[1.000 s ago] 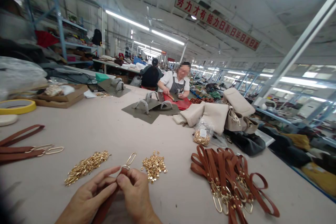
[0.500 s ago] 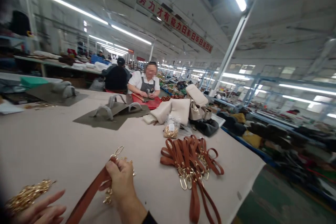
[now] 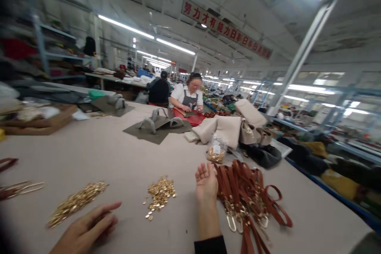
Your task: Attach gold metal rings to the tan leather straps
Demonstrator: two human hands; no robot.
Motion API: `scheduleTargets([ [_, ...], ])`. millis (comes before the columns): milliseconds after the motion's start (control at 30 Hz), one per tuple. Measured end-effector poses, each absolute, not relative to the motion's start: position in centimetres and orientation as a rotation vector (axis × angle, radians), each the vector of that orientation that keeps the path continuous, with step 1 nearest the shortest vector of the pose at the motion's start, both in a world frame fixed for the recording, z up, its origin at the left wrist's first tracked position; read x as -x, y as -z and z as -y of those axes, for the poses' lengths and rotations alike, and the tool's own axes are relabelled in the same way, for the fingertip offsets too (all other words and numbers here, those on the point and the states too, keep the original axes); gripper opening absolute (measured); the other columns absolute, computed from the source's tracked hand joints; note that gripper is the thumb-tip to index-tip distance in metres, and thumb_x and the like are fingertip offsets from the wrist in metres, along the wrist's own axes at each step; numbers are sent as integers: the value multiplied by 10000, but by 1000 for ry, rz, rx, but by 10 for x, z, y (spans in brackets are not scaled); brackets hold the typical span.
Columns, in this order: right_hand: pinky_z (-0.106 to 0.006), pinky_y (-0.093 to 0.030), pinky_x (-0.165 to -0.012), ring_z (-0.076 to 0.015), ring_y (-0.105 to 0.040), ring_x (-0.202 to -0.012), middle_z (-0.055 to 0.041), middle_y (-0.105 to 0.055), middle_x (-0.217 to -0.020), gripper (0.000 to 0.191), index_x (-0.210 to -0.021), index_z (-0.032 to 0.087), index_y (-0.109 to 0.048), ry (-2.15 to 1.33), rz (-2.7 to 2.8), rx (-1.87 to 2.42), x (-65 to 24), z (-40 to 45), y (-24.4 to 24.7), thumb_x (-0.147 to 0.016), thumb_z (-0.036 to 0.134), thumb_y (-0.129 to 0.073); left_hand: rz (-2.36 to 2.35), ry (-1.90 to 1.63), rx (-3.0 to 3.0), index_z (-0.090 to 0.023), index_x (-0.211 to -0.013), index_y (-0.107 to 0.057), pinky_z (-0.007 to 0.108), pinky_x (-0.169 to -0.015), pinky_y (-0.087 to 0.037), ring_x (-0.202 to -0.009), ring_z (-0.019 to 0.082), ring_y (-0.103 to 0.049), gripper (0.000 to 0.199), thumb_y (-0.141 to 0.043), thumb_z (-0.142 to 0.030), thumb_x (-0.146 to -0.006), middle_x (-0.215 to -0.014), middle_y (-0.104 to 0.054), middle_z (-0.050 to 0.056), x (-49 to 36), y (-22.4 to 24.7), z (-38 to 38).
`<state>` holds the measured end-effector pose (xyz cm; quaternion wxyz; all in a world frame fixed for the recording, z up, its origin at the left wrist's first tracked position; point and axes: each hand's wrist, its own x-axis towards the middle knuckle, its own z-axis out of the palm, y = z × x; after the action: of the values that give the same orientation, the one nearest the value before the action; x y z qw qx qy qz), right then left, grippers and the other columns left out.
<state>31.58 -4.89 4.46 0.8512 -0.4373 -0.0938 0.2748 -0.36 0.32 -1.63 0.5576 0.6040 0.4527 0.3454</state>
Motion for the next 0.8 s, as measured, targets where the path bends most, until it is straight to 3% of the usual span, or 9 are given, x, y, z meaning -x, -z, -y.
scheduleTargets([
  [133,-182,-418,-415,-106,-577,-497,-2,-679,-678,424,-933,159,-663,-871,418,1056,-260,32,-27,-598,355,-832,-1054,-843,-1582,-127,-1068,-685,261,-610,-542,-658,177,-669,394,-538,-395,-820,-692,-701,20,4,-13,12],
  [200,-204,-389,-409,-114,-538,-461,-4,-656,-615,355,-900,143,-699,-922,702,1204,-230,30,-16,-635,346,-818,-1052,-904,-1793,-132,-1042,-699,240,-597,-536,-650,159,-676,325,-493,-297,-852,-713,-717,25,6,-21,11],
  [333,-293,-485,-632,-185,-632,-660,-29,-695,-733,183,-906,204,-720,-594,1624,1411,-186,36,4,-809,346,-657,-1301,-1080,-1942,-191,-1030,-699,228,-770,-528,-848,147,-682,265,-493,-262,-879,-939,-741,31,28,-31,-13],
  [433,-315,-496,-700,-204,-659,-770,-53,-714,-875,187,-960,217,-686,-452,1901,1353,-171,42,10,-886,320,-549,-1569,-1113,-2060,-182,-1064,-669,280,-893,-495,-1007,175,-639,272,-450,-233,-912,-1080,-701,71,66,-38,-45],
  [533,-320,-491,-723,-204,-649,-803,-60,-701,-904,177,-975,211,-654,-376,1999,1311,-165,45,10,-918,275,-499,-1814,-965,-2210,-147,-1068,-651,406,-1044,-385,-1150,228,-560,241,-494,-142,-885,-1151,-658,110,113,-44,-77],
  [600,-335,-481,-752,-210,-631,-831,-64,-686,-905,155,-969,203,-642,-339,2048,1307,-163,47,8,-919,230,-498,-1931,-790,-2291,-135,-1038,-643,486,-1037,-371,-1161,249,-549,183,-560,-178,-880,-1149,-650,96,139,-44,-94],
  [800,-381,-443,-856,-234,-559,-952,-67,-664,-1005,159,-1028,210,-632,-314,2190,1285,-144,48,-6,-892,175,-557,-2098,-349,-2414,-126,-970,-645,473,-954,-429,-1023,231,-606,193,-559,-287,-907,-1033,-668,77,175,-33,-103],
])
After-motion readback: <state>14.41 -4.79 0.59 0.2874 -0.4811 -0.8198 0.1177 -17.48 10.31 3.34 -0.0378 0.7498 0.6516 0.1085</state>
